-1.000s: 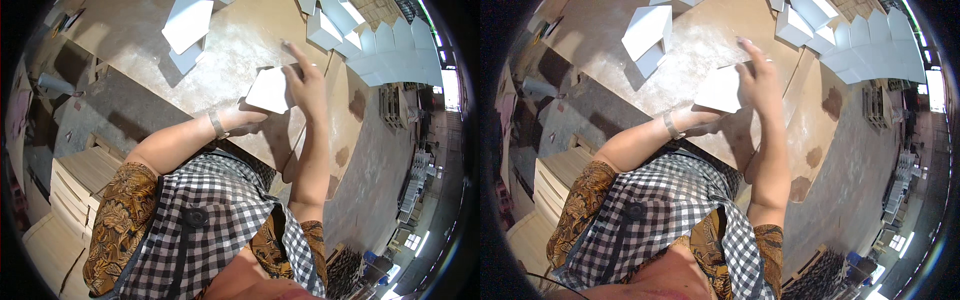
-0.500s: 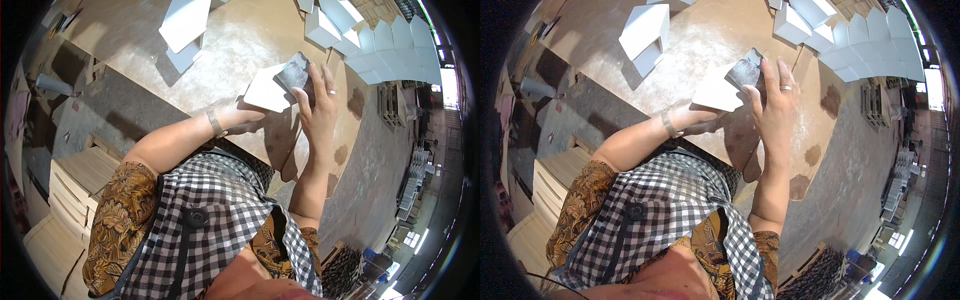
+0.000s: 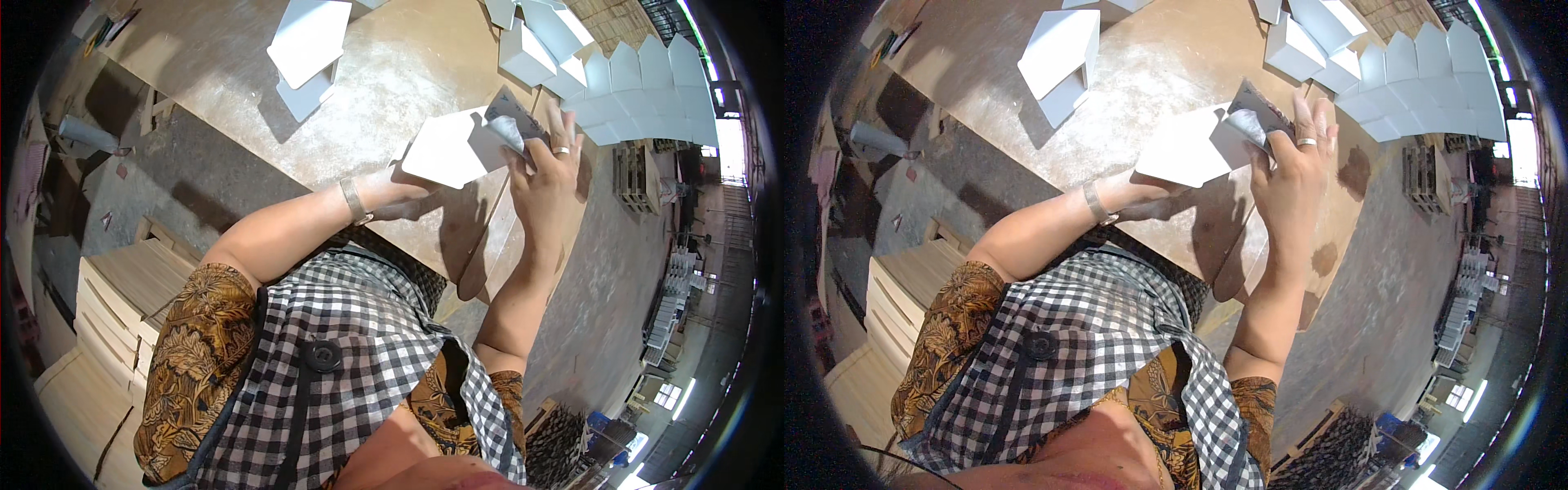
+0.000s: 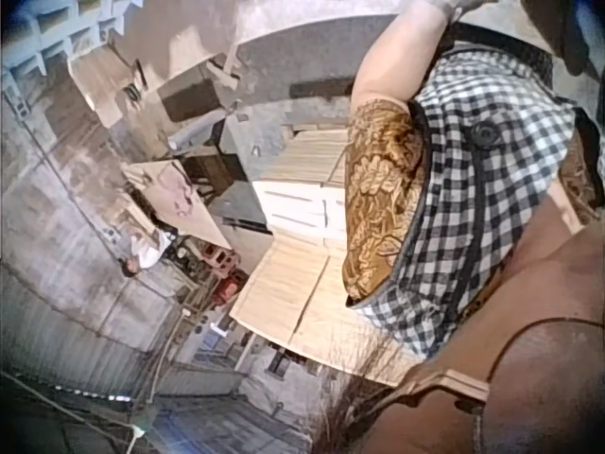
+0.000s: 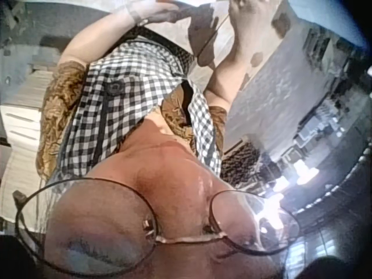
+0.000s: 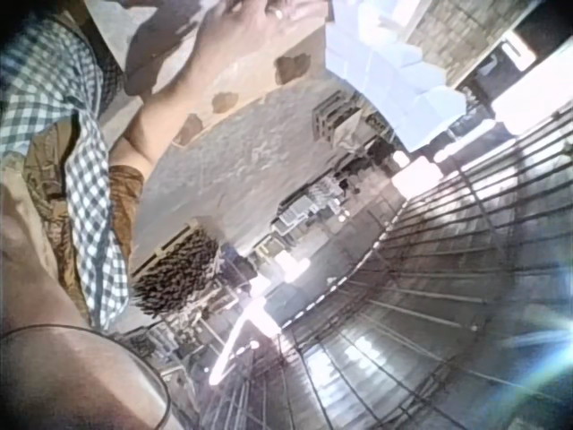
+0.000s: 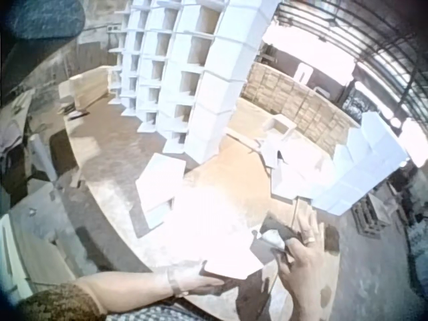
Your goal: Sanding the surfaces and edges of white L-shaped furniture components using a piece of sandpaper.
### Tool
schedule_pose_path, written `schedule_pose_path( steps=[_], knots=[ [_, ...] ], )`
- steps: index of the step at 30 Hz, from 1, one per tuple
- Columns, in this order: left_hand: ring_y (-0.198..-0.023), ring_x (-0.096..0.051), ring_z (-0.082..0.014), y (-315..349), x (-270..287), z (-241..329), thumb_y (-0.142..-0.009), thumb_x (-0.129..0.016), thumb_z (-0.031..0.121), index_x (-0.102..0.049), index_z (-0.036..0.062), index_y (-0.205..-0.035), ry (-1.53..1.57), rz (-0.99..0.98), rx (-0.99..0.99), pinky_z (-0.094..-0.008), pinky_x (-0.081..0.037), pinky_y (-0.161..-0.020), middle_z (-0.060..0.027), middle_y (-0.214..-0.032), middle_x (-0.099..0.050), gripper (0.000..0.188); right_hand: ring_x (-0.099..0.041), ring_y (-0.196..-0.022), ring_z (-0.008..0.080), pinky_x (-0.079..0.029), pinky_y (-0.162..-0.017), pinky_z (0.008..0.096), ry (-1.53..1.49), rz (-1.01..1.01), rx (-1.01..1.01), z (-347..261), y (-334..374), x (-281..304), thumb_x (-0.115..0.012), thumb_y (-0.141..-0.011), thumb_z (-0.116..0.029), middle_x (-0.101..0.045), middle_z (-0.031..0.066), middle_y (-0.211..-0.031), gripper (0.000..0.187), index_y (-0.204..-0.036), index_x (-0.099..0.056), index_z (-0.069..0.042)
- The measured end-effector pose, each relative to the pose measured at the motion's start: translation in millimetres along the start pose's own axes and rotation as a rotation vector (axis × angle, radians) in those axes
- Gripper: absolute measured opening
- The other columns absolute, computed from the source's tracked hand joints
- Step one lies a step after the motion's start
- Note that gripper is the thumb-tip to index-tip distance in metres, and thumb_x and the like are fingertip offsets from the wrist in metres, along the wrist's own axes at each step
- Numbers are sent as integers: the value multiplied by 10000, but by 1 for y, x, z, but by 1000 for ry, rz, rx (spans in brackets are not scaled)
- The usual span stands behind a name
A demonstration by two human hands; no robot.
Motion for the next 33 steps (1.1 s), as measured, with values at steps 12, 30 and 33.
schedule_pose_path(
  steps=[12,30,33],
  knots=[
    [-1160,-427,-190,4,-4,0,-832,-548,46,-425,9,-1264,615,143,66,-296,-350,-970,-101,-1241,-479,451,-358,-1258,340,-226,-1049,465,-163,-17,181,-25,17,-20,-640,-710,-81,-474,146,-1285,113,-688,-555,-10],
    [-1090,-475,-191,4,-1,2,-798,-578,48,-479,13,-1203,484,193,10,-301,-399,-908,-106,-1171,-529,419,-460,-1177,317,-288,-1017,472,-507,163,-98,29,4,-34,-598,-766,-16,-605,159,-1082,189,-952,-632,-25],
    [-1196,-389,-173,-7,-5,-31,-853,-550,106,-424,35,-1267,623,60,-20,-309,-331,-988,-76,-1266,-457,438,-491,-1142,326,-362,-967,446,-316,119,-92,26,-2,-36,-609,-787,-80,-614,187,-1036,193,-963,-631,-3]
  ],
)
Point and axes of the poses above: each hand's wrist, its own y-axis away from the middle knuckle, its own x-axis out of the back of the hand, z = x × y, the point moved 3 cm from there along -y, towards the middle knuckle
